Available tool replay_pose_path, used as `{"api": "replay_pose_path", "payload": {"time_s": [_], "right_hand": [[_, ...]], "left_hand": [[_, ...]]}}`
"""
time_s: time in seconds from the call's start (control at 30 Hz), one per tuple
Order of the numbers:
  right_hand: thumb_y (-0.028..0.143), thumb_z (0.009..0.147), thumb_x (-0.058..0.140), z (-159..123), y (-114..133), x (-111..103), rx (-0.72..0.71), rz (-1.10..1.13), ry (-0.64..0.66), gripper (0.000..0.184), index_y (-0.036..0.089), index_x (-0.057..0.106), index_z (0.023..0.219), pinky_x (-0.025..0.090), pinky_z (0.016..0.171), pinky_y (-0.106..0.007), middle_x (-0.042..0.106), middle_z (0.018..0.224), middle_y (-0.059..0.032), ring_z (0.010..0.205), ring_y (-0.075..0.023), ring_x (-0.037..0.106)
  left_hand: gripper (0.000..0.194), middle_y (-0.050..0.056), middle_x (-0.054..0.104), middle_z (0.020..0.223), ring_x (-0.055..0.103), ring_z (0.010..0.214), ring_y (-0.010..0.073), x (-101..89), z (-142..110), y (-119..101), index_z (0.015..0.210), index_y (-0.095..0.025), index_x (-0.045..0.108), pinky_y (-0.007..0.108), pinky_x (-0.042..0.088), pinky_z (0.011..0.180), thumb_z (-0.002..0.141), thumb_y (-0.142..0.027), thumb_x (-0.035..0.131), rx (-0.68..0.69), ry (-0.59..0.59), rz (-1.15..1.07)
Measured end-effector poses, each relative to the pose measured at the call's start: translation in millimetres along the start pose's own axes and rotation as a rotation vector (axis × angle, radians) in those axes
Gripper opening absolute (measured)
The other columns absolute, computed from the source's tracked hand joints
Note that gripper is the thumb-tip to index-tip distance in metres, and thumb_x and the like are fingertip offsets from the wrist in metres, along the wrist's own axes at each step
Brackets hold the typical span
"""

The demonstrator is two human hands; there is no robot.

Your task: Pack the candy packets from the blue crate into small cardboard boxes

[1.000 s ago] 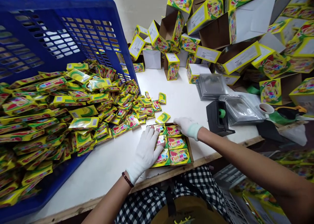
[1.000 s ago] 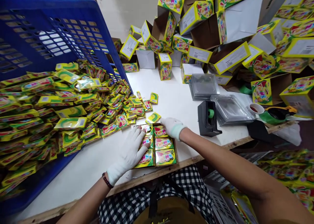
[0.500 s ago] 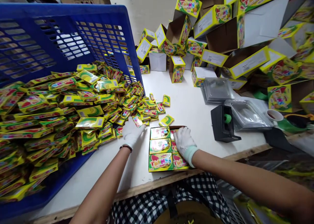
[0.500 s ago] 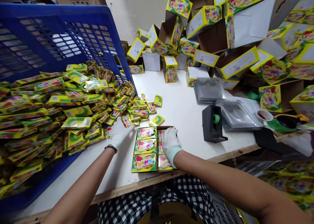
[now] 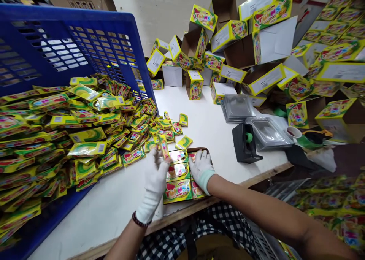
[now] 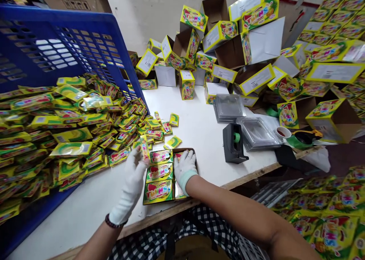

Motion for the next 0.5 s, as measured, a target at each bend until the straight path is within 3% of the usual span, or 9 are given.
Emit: {"api": "replay_pose_path", "payload": {"time_s": [0.1,0.17,0.3,0.5], "right_hand": [[0.01,0.096,0.032,-3,-9,-13,0.052,0.063,-0.076,0.048,0.01,0.05,0.14,0.042,0.1,-0.054,0.047,0.142,-0.031,0.132,-0.0365,0.048],[0.009,0.096,0.032,-4,-14,-13,0.094,0.08,-0.102,0.046,0.007,0.051,0.138,0.045,0.097,-0.048,0.048,0.14,-0.0312,0.129,-0.0343,0.049],[0.01,0.097,0.032,-6,-13,-8,0.11,0.081,-0.105,0.048,0.007,0.046,0.142,0.04,0.105,-0.051,0.037,0.15,-0.0303,0.137,-0.0344,0.041],[0.006,0.092,0.04,-2,-18,-25,0.078,0.106,-0.038,0.036,0.004,0.059,0.123,0.049,0.095,-0.04,0.06,0.121,-0.0261,0.114,-0.0283,0.058]], "left_hand": [[0.065,0.015,0.061,0.128,0.062,0.112,0.0259,29.7,-23,-7,0.141,-0.012,0.043,0.04,0.053,0.096,0.085,-0.042,0.058,0.003,0.08,-0.101],[0.067,0.016,0.061,0.127,0.064,0.109,0.0268,39.9,-31,-3,0.141,-0.011,0.041,0.042,0.054,0.092,0.084,-0.041,0.058,0.011,0.097,-0.097],[0.065,0.018,0.059,0.129,0.061,0.114,0.0291,41.8,-33,5,0.14,-0.009,0.042,0.046,0.052,0.097,0.085,-0.041,0.057,0.056,0.094,0.003],[0.065,0.018,0.06,0.127,0.062,0.111,0.0279,39.9,-35,6,0.142,-0.009,0.04,0.045,0.053,0.095,0.087,-0.039,0.056,0.079,0.102,0.039]]}}
Point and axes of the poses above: each hand's wrist, its own z-axis towards the middle knuckle, its own x-axis out of the palm, y = z × x, the point moved 10 cm from there along z, towards the middle knuckle
